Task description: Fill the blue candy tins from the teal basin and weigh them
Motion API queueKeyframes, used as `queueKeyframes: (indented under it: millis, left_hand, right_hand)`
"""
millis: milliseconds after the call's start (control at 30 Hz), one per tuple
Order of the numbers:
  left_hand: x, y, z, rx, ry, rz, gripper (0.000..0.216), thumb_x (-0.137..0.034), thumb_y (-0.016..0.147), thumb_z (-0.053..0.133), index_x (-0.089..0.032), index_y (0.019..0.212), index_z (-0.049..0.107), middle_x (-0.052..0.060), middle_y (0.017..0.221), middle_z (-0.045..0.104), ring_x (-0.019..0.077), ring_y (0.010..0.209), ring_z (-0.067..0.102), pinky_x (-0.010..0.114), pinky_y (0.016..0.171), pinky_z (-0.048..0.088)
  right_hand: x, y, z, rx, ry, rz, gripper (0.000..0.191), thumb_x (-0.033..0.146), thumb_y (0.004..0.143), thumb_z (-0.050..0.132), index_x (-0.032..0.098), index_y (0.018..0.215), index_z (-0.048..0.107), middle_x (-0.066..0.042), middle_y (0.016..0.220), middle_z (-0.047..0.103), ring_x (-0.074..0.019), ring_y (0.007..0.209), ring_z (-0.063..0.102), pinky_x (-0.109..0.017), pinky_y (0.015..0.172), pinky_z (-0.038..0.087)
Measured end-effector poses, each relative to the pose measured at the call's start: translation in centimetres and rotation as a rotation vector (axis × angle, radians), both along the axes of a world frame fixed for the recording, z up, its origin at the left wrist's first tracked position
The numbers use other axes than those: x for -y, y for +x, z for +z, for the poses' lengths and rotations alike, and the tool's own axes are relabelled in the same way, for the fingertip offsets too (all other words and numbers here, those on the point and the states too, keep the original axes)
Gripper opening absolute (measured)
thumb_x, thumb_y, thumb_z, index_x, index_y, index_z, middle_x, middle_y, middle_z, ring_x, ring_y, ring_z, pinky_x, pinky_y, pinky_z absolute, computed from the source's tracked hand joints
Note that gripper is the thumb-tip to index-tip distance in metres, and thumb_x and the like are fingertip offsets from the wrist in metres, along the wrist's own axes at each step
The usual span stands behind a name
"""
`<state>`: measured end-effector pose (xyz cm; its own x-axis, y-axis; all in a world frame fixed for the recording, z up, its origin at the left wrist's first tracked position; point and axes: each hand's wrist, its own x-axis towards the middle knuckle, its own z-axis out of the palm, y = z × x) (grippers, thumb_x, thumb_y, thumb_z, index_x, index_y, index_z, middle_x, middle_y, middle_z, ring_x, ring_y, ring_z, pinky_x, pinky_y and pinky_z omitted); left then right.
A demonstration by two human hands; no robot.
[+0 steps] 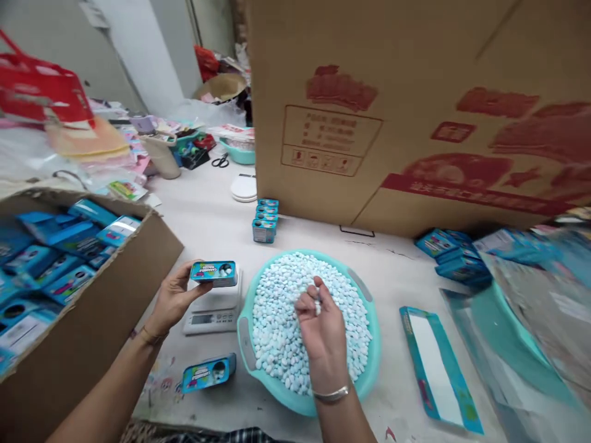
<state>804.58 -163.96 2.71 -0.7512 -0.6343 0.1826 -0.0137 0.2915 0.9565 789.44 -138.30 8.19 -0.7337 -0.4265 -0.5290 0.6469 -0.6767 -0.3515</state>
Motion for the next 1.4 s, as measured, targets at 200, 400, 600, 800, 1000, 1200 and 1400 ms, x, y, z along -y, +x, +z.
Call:
queueKeyframes:
  millis: [200, 400, 600, 800, 1000, 1200, 1400]
  left_hand:
    - [2.4, 2.4, -4.9, 0.041, 0.077, 0.106, 0.045, -0.035, 0.077, 0.076, -0.014, 0.113, 0.062, 0.011, 0.115, 0.067, 0.0263, 0.112, 0.061, 0.044, 0.105, 0.046]
    - [1.8, 2.4, -5.2, 0.026, 0.143, -0.014, 0.053, -0.034, 0.077, 0.077, -0.016, 0.123, 0.058, 0.013, 0.129, 0.063, 0.0253, 0.121, 0.059, 0.040, 0.108, 0.045]
    - [1.8, 1.8, -1.5, 0.040, -0.237, 0.012, 0.087, -0.041, 0.070, 0.085, -0.019, 0.143, 0.044, 0.015, 0.143, 0.050, 0.0295, 0.136, 0.045, 0.045, 0.116, 0.035]
    - [2.0, 0.1, 0.2, 0.097, -0.471, -0.076, 0.060, -0.045, 0.075, 0.081, -0.022, 0.126, 0.060, 0.008, 0.118, 0.064, 0.0261, 0.115, 0.056, 0.042, 0.103, 0.040]
    - [1.7, -0.2, -0.7, 0.068, -0.408, -0.107, 0.051, -0.037, 0.078, 0.080, -0.023, 0.124, 0.062, 0.006, 0.113, 0.067, 0.0236, 0.111, 0.058, 0.040, 0.101, 0.041]
    - [2.3, 1.0, 0.0, 0.046, -0.334, -0.057, 0.066, -0.041, 0.074, 0.083, -0.021, 0.131, 0.057, 0.011, 0.126, 0.060, 0.0274, 0.123, 0.054, 0.044, 0.107, 0.042]
    - [3.5, 6.7, 0.6, 0.058, -0.245, 0.255, 0.047, -0.037, 0.085, 0.072, -0.019, 0.126, 0.060, 0.009, 0.127, 0.060, 0.0236, 0.121, 0.057, 0.040, 0.109, 0.044]
  right_hand:
    - [1.5, -0.3, 0.4, -0.127, 0.092, 0.141, 0.008, 0.019, 0.091, 0.061, 0.018, 0.089, 0.053, 0.010, 0.062, 0.032, -0.0032, 0.043, 0.029, -0.015, 0.039, 0.030]
    - [8.3, 0.5, 2.2, -0.235, 0.178, 0.253, 0.015, 0.028, 0.092, 0.062, 0.019, 0.085, 0.053, 0.010, 0.061, 0.034, -0.0040, 0.045, 0.031, -0.015, 0.042, 0.031]
    - [16.9, 3.4, 1.1, -0.375, 0.211, 0.322, 0.011, 0.030, 0.089, 0.062, 0.020, 0.089, 0.057, 0.007, 0.066, 0.049, -0.0073, 0.057, 0.048, -0.021, 0.062, 0.046]
    - [19.3, 5.4, -0.8, -0.636, 0.251, 0.290, 0.017, 0.037, 0.087, 0.065, 0.020, 0.086, 0.060, 0.006, 0.066, 0.052, -0.0105, 0.069, 0.055, -0.026, 0.079, 0.047]
    - [18.8, 5.8, -1.1, -0.661, 0.273, 0.305, 0.018, 0.038, 0.087, 0.063, 0.020, 0.086, 0.060, 0.006, 0.066, 0.053, -0.0116, 0.071, 0.057, -0.027, 0.079, 0.047]
    - [18.3, 5.1, -0.1, -0.538, 0.227, 0.316, 0.014, 0.033, 0.088, 0.064, 0.020, 0.086, 0.059, 0.005, 0.067, 0.053, -0.0098, 0.069, 0.055, -0.025, 0.078, 0.049]
    - [12.7, 0.5, 3.0, -0.220, 0.127, 0.317, 0.011, 0.018, 0.093, 0.055, 0.019, 0.082, 0.053, 0.009, 0.064, 0.037, -0.0041, 0.047, 0.033, -0.015, 0.046, 0.033]
